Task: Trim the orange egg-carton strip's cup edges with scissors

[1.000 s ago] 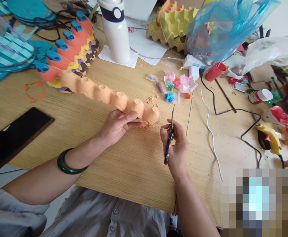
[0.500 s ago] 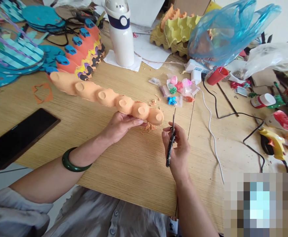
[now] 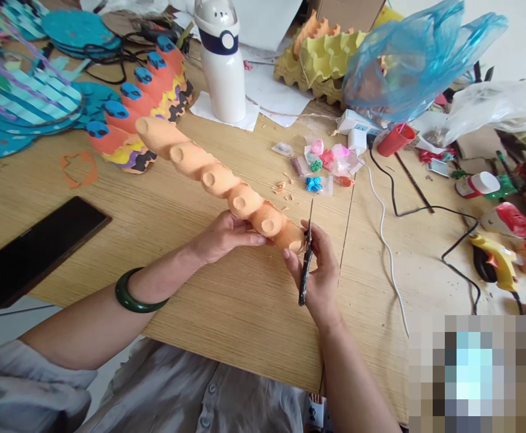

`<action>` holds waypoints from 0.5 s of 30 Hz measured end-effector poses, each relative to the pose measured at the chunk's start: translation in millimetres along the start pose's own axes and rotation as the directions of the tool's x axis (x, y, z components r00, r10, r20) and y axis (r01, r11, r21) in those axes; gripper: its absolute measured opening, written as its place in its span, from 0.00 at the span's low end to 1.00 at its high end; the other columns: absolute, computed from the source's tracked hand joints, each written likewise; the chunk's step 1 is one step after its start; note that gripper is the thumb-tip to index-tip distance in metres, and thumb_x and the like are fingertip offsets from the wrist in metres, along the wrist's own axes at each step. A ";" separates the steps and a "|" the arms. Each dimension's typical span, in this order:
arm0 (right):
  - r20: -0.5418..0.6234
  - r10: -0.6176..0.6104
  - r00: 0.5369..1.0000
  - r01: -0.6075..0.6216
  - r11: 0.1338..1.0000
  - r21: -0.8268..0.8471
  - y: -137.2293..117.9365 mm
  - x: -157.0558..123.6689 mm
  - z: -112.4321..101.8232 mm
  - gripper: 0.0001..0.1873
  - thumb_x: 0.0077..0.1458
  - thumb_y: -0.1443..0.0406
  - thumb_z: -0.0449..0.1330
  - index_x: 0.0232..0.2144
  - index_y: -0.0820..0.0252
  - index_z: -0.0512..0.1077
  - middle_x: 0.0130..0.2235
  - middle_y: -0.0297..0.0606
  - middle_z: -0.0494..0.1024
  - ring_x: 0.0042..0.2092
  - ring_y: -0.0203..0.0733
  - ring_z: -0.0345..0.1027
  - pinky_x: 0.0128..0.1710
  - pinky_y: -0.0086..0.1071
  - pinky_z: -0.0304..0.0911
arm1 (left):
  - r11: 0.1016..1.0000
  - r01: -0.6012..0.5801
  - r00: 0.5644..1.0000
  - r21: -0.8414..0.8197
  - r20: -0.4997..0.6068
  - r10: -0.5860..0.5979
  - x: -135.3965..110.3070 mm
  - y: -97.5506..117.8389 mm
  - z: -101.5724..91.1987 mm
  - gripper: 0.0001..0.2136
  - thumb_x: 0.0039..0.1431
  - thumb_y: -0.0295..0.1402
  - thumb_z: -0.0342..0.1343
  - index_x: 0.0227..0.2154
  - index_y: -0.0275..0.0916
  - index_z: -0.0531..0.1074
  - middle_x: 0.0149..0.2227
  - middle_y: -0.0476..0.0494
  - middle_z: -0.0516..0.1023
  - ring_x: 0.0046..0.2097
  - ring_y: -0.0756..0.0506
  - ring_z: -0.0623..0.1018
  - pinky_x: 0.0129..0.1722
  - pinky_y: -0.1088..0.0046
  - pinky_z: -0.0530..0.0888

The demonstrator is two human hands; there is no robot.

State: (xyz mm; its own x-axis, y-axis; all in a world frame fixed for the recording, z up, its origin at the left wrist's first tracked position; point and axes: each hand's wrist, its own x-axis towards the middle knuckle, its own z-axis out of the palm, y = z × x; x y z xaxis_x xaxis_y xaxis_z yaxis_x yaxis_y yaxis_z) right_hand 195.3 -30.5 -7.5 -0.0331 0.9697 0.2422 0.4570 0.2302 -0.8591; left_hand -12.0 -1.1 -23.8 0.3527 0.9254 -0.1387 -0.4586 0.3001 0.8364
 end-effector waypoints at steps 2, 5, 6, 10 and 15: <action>-0.014 0.031 0.999 -0.031 0.999 -0.009 -0.5 0.8 0.1 0.26 0.54 0.52 0.70 0.52 0.54 0.74 0.39 0.36 0.78 0.38 0.43 0.73 0.39 0.40 0.73 | 1.000 0.006 1.000 -0.024 0.024 -0.005 0.3 0.2 0.0 0.18 0.47 0.28 0.73 0.43 0.37 0.80 0.43 0.43 0.84 0.47 0.42 0.82 0.48 0.64 0.81; -0.032 0.065 0.997 -0.064 0.998 0.019 -2.0 2.2 -0.1 0.22 0.57 0.51 0.67 0.49 0.54 0.75 0.32 0.32 0.74 0.30 0.37 0.67 0.31 0.35 0.70 | 0.998 0.015 0.996 -0.060 0.084 -0.009 0.7 2.0 1.3 0.18 0.49 0.31 0.73 0.44 0.39 0.80 0.45 0.43 0.84 0.48 0.42 0.82 0.47 0.64 0.82; -0.032 0.072 0.997 -0.071 0.997 0.033 -2.6 2.6 -0.2 0.22 0.56 0.51 0.67 0.49 0.54 0.75 0.30 0.31 0.73 0.29 0.36 0.66 0.30 0.34 0.69 | 0.998 0.019 0.995 -0.064 0.097 -0.013 0.8 2.5 1.8 0.18 0.50 0.33 0.72 0.45 0.39 0.81 0.47 0.42 0.84 0.49 0.41 0.82 0.47 0.64 0.82; -0.049 0.129 0.990 -0.125 0.989 0.076 -4.5 3.3 -0.7 0.22 0.55 0.50 0.68 0.47 0.54 0.76 0.29 0.30 0.71 0.28 0.35 0.64 0.29 0.32 0.68 | 0.995 0.071 0.993 -0.066 0.094 -0.064 1.9 1.4 2.8 0.18 0.55 0.44 0.69 0.44 0.37 0.81 0.47 0.38 0.85 0.49 0.39 0.83 0.48 0.63 0.81; -0.134 0.197 0.971 -0.174 0.970 0.170 0.5 4.4 -1.5 0.24 0.54 0.47 0.69 0.46 0.54 0.76 0.29 0.29 0.69 0.29 0.36 0.66 0.30 0.33 0.70 | 0.985 0.142 0.990 -0.098 0.029 -0.140 2.9 -2.0 2.4 0.20 0.52 0.48 0.70 0.34 0.33 0.81 0.36 0.38 0.85 0.41 0.42 0.84 0.44 0.66 0.82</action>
State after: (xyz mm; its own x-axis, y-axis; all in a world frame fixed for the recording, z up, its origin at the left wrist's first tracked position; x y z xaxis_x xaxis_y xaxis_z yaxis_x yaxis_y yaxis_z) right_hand 196.6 -26.3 -6.2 0.1768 0.9762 0.1259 0.2977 0.0689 -0.9522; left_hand -8.2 0.5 -24.6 0.4372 0.8672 -0.2384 -0.4817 0.4497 0.7522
